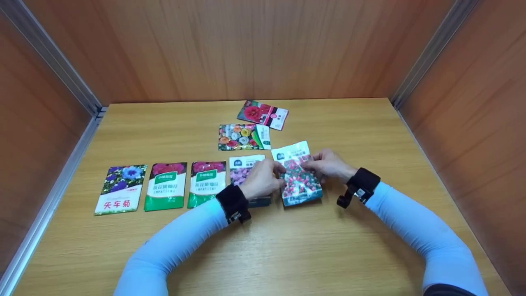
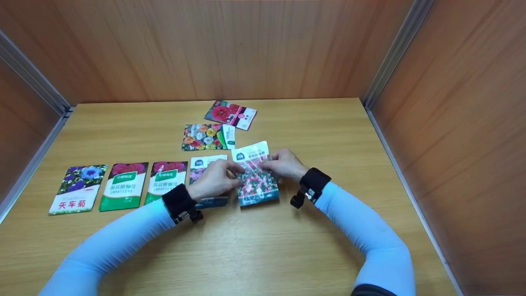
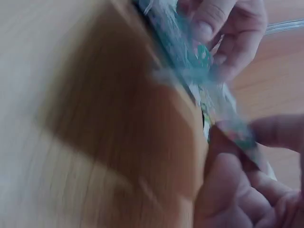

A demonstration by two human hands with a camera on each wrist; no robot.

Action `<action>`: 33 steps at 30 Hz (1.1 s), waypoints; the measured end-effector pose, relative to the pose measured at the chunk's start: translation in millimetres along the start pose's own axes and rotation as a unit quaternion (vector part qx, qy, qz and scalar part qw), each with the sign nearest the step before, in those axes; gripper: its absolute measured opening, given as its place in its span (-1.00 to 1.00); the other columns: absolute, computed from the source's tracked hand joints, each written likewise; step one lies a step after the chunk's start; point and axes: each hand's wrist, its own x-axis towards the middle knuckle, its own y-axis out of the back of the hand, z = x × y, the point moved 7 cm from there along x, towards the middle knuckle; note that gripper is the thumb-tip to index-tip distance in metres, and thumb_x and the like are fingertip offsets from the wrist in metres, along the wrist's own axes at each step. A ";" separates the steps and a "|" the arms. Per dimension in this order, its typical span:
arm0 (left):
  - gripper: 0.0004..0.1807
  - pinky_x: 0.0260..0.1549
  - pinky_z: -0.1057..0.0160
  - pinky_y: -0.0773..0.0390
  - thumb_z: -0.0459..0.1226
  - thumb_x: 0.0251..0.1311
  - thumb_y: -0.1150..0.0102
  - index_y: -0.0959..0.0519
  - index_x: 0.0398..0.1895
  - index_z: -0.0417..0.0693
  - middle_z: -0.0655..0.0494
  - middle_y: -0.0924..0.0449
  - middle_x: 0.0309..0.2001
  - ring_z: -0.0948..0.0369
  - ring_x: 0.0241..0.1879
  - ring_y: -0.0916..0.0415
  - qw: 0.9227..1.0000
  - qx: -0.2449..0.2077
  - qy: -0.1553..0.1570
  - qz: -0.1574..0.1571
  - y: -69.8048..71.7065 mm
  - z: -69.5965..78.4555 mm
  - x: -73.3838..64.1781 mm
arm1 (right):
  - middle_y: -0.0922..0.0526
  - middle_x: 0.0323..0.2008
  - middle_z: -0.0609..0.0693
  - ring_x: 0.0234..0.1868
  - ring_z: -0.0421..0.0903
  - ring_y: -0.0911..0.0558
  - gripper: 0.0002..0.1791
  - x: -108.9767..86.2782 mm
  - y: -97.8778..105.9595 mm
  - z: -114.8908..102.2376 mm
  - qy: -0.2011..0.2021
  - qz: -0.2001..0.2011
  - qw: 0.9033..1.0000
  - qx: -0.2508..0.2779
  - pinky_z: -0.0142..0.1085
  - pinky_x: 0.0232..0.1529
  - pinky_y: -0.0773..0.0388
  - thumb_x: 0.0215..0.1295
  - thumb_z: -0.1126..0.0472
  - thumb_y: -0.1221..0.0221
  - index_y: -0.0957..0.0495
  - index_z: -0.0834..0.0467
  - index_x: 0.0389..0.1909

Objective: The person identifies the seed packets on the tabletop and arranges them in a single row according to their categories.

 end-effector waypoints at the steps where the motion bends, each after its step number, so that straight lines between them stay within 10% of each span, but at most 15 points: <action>1: -0.74 -0.55 0.28 -0.42 -0.15 -0.12 -0.31 -0.61 -0.29 0.05 0.25 -0.54 -0.43 0.32 -0.51 -0.43 0.999 0.035 -0.005 0.002 1.0 0.8 1.6 | -0.58 -0.56 0.10 -0.71 -0.06 -0.46 -0.56 0.8 -0.5 1.5 -0.004 -0.008 1.000 -0.023 -0.16 -0.68 -0.41 -0.04 -0.14 -0.24 -0.59 0.21 -0.44; 5: -0.84 -0.59 0.30 -0.37 -0.07 -0.14 -0.28 -0.63 -0.45 0.16 0.37 -0.48 -0.54 0.33 -0.55 -0.37 0.987 0.161 -0.019 0.012 2.5 4.6 9.0 | -0.62 -0.53 0.12 -0.63 0.04 -0.57 -0.54 3.5 -1.8 8.3 -0.029 -0.016 0.995 -0.092 -0.21 -0.68 -0.45 -0.06 -0.20 -0.23 -0.61 0.16 -0.49; 13: -0.89 -0.57 0.21 -0.33 -0.06 -0.25 -0.33 -0.60 -0.62 0.21 0.34 -0.44 -0.62 0.21 -0.52 -0.33 0.967 0.253 -0.028 -0.014 -4.0 1.6 15.5 | -0.60 -0.66 0.04 -0.62 -0.01 -0.59 -0.55 7.7 -7.8 3.6 -0.026 0.022 0.977 -0.211 -0.24 -0.64 -0.47 -0.17 -0.27 -0.26 -0.62 0.07 -0.62; 33: -0.84 -0.44 0.19 -0.32 0.08 -0.23 -0.32 -0.60 -0.66 0.33 0.36 -0.46 -0.58 0.20 -0.41 -0.28 0.975 0.213 0.000 -0.054 0.3 -13.6 18.0 | -0.41 -0.74 -0.09 -0.69 -0.11 -0.39 -0.51 10.4 -18.2 -31.1 0.052 0.123 0.894 -0.429 -0.29 -0.71 -0.15 -0.26 -0.40 -0.20 -0.46 -0.05 -0.70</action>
